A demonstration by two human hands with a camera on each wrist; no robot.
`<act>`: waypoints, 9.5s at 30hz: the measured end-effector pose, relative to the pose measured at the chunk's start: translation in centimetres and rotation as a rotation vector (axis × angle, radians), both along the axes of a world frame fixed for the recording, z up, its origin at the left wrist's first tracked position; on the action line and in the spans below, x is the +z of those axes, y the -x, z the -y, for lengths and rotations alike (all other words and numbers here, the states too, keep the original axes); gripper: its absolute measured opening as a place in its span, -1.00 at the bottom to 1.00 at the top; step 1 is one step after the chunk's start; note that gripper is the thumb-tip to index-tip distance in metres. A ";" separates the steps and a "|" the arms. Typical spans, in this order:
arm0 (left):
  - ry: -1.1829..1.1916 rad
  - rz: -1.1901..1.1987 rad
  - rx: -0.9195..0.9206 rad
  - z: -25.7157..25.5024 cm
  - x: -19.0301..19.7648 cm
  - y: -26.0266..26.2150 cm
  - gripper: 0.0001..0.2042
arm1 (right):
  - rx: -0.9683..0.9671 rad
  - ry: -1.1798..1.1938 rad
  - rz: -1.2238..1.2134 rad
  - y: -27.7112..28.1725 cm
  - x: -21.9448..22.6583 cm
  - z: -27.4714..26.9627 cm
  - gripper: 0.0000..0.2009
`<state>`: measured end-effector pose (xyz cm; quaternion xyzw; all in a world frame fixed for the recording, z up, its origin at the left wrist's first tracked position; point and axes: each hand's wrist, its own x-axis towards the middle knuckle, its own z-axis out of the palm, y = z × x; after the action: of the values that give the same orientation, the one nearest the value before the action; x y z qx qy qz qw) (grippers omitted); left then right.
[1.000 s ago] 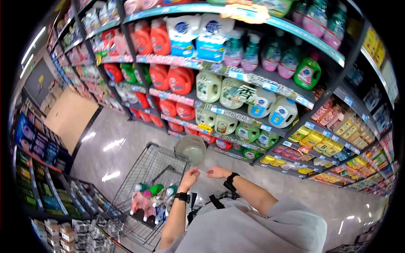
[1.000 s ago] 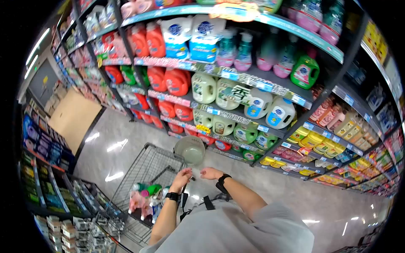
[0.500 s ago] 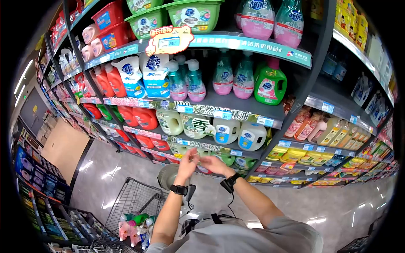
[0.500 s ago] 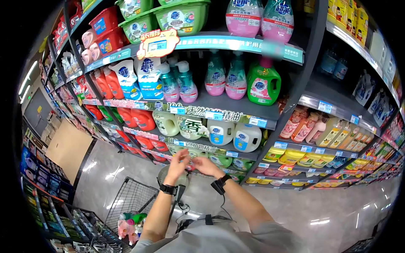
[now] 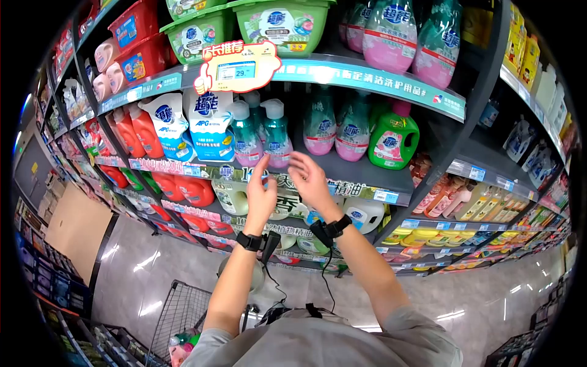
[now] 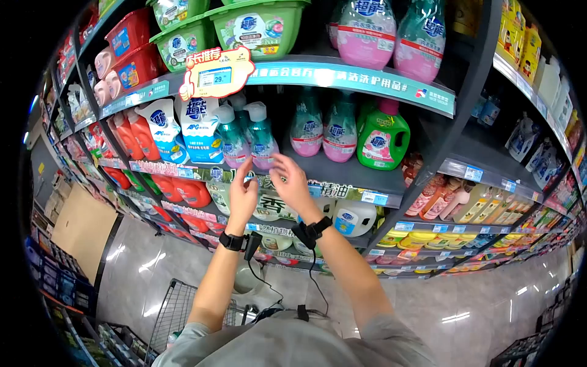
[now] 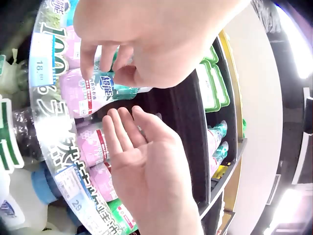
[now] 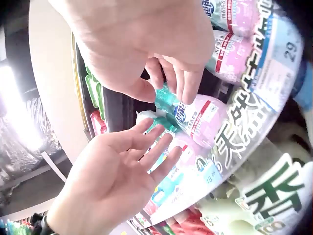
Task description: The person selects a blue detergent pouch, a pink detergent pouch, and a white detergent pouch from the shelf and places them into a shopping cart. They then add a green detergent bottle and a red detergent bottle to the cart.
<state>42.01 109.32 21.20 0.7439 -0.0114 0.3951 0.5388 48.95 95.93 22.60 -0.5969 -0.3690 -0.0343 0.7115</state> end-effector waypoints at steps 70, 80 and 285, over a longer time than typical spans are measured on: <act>0.309 -0.485 0.817 0.3 -20.9 66.4 -0.32 | 1.208 0.820 -0.077 53.9 -17.8 -12.1 -0.39; 0.314 -0.488 0.975 -9.4 -24.1 62.4 -0.37 | 1.181 0.645 0.123 51.9 -20.4 -25.1 -0.46; 1.616 -0.616 0.663 -18.8 -44.2 54.6 -0.28 | 1.200 1.186 0.427 45.9 -52.9 -36.3 -0.35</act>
<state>-12.63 128.08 -23.05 0.1798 0.6248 0.2019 0.7324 3.05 132.26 -30.27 -0.5546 -0.7039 0.4331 0.0967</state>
